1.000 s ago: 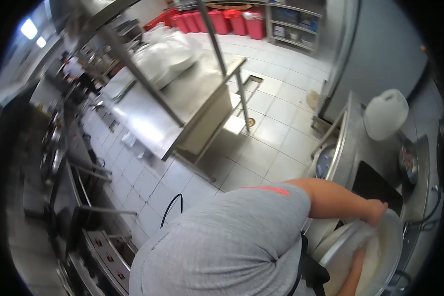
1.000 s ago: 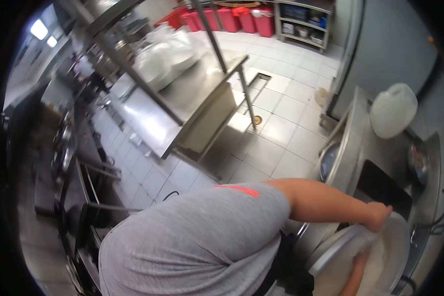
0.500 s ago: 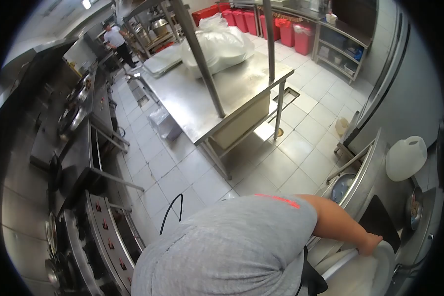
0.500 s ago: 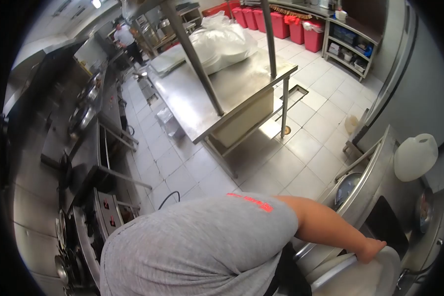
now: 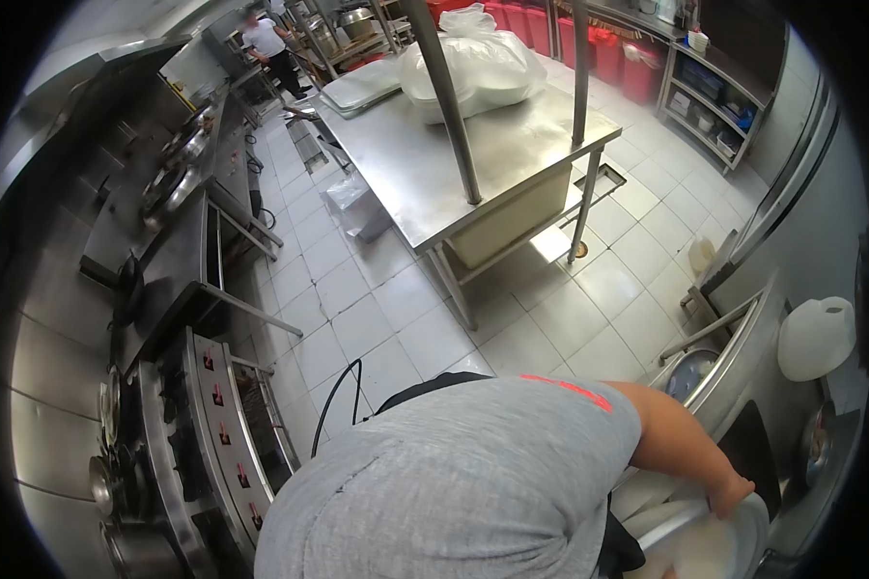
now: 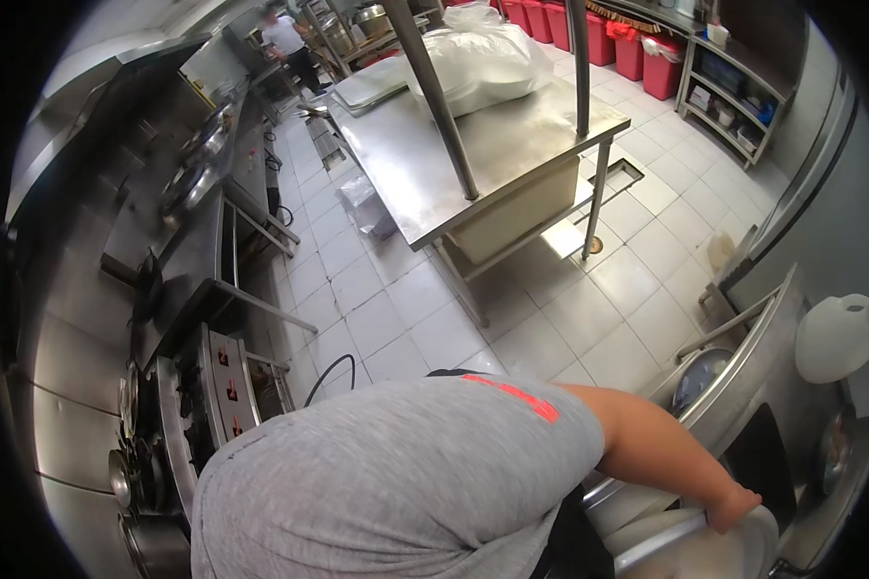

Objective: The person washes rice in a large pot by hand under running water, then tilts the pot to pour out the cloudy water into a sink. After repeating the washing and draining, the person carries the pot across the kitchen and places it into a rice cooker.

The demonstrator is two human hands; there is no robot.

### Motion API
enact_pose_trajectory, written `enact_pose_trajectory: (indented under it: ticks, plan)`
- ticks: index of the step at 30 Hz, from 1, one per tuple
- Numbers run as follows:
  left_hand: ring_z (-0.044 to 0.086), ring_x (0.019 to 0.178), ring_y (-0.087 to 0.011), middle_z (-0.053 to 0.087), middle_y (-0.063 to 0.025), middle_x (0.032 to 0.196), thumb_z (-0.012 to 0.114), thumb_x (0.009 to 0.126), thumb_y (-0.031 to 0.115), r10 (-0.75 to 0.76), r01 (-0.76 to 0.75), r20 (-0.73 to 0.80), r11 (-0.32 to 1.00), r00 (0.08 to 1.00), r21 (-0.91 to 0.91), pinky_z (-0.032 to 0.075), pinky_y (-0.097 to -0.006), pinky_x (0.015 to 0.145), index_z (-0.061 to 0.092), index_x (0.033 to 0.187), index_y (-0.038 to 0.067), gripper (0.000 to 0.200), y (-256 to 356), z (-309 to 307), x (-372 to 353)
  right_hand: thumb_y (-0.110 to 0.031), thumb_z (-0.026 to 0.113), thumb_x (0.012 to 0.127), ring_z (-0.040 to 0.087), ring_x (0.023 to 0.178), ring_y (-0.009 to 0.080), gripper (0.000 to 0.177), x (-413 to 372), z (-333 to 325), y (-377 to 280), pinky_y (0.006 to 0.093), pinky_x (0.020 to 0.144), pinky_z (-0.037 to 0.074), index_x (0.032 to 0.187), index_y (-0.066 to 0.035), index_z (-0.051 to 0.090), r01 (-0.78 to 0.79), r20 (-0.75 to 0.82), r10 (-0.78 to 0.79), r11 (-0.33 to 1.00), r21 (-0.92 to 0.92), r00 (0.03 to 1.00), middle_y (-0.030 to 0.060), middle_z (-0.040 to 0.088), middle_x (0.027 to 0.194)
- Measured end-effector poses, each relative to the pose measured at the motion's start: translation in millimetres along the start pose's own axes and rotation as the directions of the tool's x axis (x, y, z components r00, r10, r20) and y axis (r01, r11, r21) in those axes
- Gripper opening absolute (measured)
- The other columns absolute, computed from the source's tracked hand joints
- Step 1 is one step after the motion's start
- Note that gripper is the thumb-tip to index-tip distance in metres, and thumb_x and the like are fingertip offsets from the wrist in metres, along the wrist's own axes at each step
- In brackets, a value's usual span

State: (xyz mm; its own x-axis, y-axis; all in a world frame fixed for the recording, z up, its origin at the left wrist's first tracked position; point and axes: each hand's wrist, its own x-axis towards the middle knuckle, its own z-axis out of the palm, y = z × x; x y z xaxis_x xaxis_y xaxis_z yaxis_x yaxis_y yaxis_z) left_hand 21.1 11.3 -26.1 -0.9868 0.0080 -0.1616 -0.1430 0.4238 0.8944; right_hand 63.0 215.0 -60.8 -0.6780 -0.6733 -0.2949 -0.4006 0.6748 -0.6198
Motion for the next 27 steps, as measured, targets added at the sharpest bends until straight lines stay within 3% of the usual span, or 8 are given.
enact_pose_trajectory:
  ticks: [4, 10, 13, 19, 27]
  plan:
    - [0.057, 0.106, -0.0343, 0.058, -0.0213, 0.107, 0.074, 0.063, 0.020, -0.003, 0.003, -0.011, 0.997, 1.000, 0.071, 0.048, -0.0397, 0.086, 0.038, 0.121, -0.007, 0.074, 4.9, -5.2, -8.8, -0.005, 0.053, 0.076, 0.042, 0.116, 0.0336, 0.057, 0.5, -6.3, 0.8, 0.0439, 0.098, 0.033, 0.131, 0.001, 0.036, -0.016, -0.006, 0.016, 1.000, 0.000, 1.000, 0.0211, 0.044, 0.126]
    - [0.057, 0.104, -0.0358, 0.059, -0.0237, 0.104, 0.073, 0.065, 0.022, 0.056, -0.056, -0.046, 0.998, 0.997, 0.000, 0.046, -0.0422, 0.086, 0.030, 0.125, -0.007, 0.079, -11.7, 8.2, -11.3, -0.007, 0.054, 0.077, 0.043, 0.114, 0.0334, 0.055, -1.9, -12.5, -0.1, 0.0442, 0.096, 0.034, 0.129, 0.001, 0.037, -0.038, -0.021, 0.038, 0.999, -0.001, 0.999, 0.0210, 0.046, 0.124]
    - [0.056, 0.105, -0.0366, 0.057, -0.0259, 0.108, 0.072, 0.067, 0.022, 0.052, -0.045, 0.047, 0.989, 0.998, -0.142, 0.044, -0.0419, 0.088, 0.015, 0.133, -0.008, 0.092, -3.7, -3.4, -51.4, -0.008, 0.054, 0.077, 0.044, 0.113, 0.0332, 0.054, -2.0, -15.9, -1.0, 0.0444, 0.096, 0.034, 0.129, 0.000, 0.038, -0.046, -0.024, 0.046, 0.999, -0.004, 0.999, 0.0209, 0.046, 0.123]
    - [0.051, 0.110, -0.0375, 0.053, -0.0291, 0.112, 0.068, 0.071, 0.020, 0.044, -0.036, 0.071, 0.993, 0.997, -0.108, 0.042, -0.0399, 0.091, -0.011, 0.138, -0.008, 0.107, -20.9, 18.3, -39.9, -0.010, 0.055, 0.078, 0.045, 0.110, 0.0330, 0.052, -1.2, -23.4, -0.9, 0.0448, 0.094, 0.035, 0.127, 0.000, 0.039, -0.063, -0.033, 0.063, 0.998, -0.010, 0.997, 0.0207, 0.047, 0.121]
    - [0.052, 0.110, -0.0375, 0.053, -0.0290, 0.113, 0.068, 0.072, 0.021, 0.032, -0.027, 0.073, 0.998, 0.997, -0.065, 0.042, -0.0398, 0.092, -0.011, 0.138, -0.007, 0.106, -10.5, 10.2, -53.9, -0.012, 0.056, 0.079, 0.047, 0.107, 0.0326, 0.050, -6.2, -33.7, 2.9, 0.0453, 0.091, 0.037, 0.125, -0.001, 0.041, -0.094, -0.052, 0.094, 0.996, -0.001, 0.994, 0.0204, 0.049, 0.119]
